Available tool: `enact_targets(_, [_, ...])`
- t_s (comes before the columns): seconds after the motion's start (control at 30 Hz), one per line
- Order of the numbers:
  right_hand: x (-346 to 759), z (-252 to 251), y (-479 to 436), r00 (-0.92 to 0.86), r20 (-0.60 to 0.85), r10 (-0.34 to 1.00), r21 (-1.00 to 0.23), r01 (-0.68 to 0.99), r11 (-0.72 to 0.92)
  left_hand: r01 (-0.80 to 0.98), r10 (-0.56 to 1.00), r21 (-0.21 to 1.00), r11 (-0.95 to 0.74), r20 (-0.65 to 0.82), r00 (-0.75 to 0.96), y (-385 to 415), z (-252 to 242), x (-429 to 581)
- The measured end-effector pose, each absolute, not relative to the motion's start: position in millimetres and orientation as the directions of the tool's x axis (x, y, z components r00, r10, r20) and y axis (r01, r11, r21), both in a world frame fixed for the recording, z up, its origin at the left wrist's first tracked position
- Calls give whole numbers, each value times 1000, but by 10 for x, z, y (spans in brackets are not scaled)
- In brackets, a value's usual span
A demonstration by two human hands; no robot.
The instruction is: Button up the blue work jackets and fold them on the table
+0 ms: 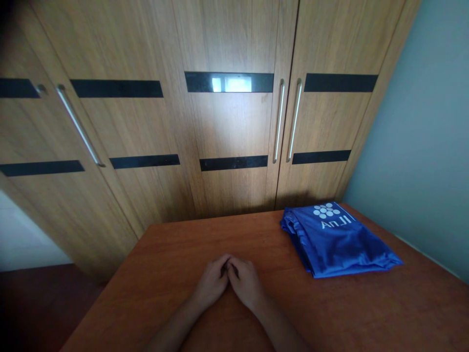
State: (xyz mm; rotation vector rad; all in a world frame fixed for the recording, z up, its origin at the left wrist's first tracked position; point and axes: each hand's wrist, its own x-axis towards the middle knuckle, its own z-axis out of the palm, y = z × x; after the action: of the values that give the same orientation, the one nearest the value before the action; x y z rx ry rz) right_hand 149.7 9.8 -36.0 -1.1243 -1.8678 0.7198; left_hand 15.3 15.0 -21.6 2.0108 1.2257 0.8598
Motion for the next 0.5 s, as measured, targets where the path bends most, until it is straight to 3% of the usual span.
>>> enact_targets(0.5, [1497,-388,111,-263,354,897,-792,426,437,506,913,778,-372,208,352,157,-219,155])
